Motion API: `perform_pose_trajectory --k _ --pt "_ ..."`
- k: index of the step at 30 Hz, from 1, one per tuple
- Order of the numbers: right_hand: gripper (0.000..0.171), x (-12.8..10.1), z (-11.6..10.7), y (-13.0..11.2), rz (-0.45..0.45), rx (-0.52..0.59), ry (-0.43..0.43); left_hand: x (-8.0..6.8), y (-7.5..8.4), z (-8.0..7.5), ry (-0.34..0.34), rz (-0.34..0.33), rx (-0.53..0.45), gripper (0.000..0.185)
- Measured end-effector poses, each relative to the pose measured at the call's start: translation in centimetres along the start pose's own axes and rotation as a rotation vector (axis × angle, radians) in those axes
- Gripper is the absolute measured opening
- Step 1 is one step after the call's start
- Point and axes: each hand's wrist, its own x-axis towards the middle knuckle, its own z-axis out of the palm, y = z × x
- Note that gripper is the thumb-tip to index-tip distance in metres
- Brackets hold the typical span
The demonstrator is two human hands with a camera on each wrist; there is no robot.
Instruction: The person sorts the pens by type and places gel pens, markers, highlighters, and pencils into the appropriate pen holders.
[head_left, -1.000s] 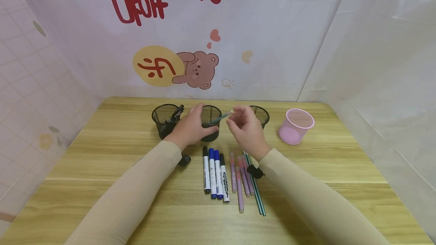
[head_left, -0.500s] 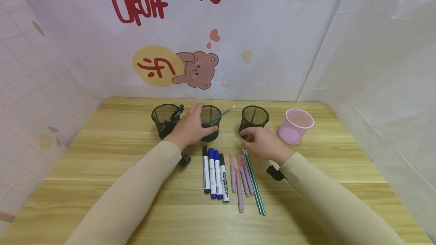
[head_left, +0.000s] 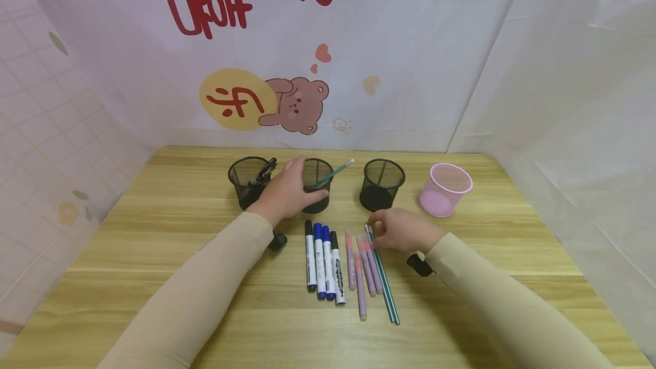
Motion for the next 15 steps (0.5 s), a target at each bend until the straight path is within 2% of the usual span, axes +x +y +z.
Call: perform_pose_trajectory --k 15 --pt "0.047 -0.23 0.05 0.29 -0.003 0.044 -0.031 -0.01 0.01 -0.03 -0.005 -0.001 -0.002 0.112"
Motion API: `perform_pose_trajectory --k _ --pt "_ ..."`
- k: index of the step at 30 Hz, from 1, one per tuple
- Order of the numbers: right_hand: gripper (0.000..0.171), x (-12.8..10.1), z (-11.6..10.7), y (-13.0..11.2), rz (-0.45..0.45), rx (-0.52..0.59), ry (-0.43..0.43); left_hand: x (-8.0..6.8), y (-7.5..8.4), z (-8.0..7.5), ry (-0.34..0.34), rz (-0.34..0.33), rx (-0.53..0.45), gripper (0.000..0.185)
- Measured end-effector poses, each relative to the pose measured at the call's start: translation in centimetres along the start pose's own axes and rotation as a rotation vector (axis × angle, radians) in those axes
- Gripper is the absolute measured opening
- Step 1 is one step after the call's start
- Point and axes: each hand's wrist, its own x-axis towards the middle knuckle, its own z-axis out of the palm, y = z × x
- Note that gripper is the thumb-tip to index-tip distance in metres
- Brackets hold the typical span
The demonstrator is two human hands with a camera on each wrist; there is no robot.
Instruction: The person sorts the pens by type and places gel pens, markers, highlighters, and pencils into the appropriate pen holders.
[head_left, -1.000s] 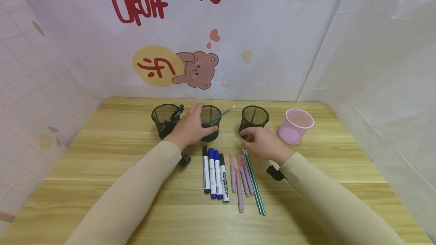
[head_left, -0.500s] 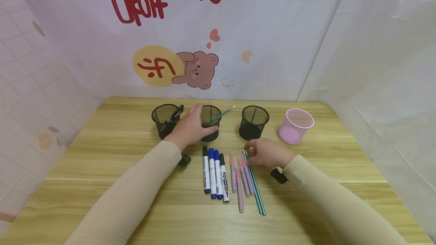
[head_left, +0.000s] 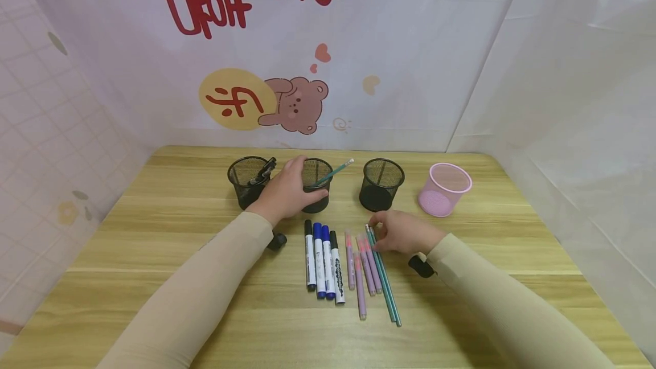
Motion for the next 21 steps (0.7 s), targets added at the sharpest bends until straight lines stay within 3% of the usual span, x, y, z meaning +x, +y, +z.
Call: perform_pose_trajectory --k 21 --pt "0.048 -0.01 0.28 0.09 0.056 -0.039 0.023 -0.07 0.07 0.01 0.004 -0.011 -0.012 0.111"
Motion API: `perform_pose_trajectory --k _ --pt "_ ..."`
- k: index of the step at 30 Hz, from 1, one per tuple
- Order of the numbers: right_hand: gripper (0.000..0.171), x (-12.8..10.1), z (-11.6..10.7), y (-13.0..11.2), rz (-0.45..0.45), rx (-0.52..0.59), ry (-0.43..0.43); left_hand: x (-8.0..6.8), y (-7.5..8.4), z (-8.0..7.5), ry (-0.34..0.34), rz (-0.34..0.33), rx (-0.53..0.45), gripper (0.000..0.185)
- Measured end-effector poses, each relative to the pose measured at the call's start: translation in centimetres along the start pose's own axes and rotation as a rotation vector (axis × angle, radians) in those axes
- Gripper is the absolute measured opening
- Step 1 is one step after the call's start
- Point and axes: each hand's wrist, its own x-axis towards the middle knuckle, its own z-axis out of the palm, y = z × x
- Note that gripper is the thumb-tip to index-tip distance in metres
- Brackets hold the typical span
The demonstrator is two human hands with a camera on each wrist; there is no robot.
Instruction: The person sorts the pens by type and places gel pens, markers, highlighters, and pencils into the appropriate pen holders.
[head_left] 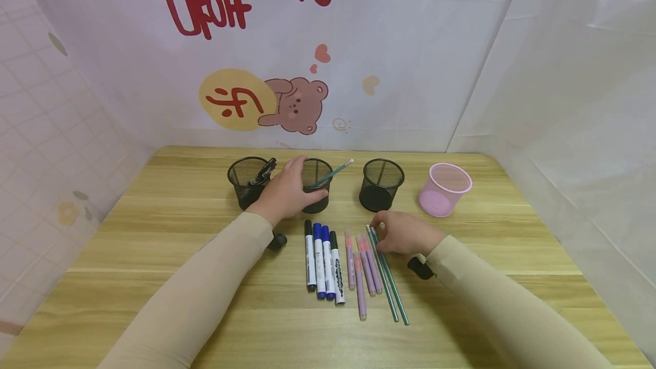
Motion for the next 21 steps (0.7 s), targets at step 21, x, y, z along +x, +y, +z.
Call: perform_pose_trajectory --k 21 --pt "0.043 -0.22 0.51 -0.68 0.089 0.095 0.019 0.06 -0.12 0.00 0.002 0.009 0.000 0.112"
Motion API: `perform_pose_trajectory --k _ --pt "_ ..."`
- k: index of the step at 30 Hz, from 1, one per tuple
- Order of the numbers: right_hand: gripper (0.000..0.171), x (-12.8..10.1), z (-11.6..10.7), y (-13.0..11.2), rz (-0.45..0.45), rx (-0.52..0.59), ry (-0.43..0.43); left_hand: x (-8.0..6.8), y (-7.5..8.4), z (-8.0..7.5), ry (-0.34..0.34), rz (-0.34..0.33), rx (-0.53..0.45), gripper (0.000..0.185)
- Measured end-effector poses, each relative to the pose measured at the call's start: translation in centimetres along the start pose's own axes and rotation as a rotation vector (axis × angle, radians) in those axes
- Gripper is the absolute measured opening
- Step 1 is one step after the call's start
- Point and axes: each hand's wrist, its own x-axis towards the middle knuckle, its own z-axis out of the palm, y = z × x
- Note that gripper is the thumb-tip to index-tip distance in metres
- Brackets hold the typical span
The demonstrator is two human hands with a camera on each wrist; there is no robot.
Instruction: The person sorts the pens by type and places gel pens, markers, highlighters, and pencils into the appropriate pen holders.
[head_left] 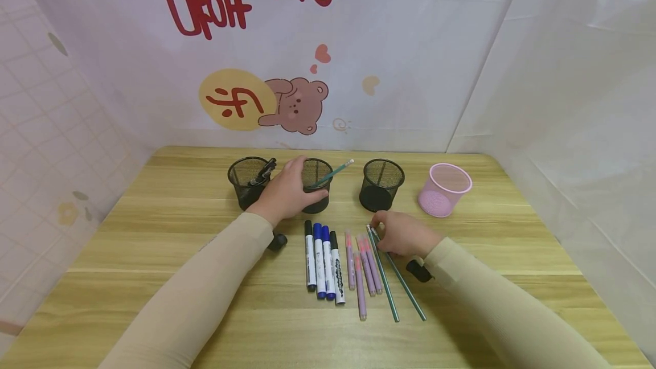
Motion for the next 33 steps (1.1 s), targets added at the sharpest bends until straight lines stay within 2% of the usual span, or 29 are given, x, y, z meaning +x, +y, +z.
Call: perform_pose_trajectory --k 13,22,33 --pt "0.038 -0.16 -0.34 0.42 -0.101 0.068 0.050 -0.06 0.09 -0.06 -0.007 -0.002 0.000 0.112" --pt "0.036 0.02 -0.46 0.55 -0.105 0.113 0.070 -0.01 -0.01 0.02 -0.003 -0.002 0.001 0.112" --pt "0.041 -0.01 -0.81 0.55 -0.151 0.164 0.115 -0.02 -0.04 0.10 0.002 0.000 0.000 0.110"
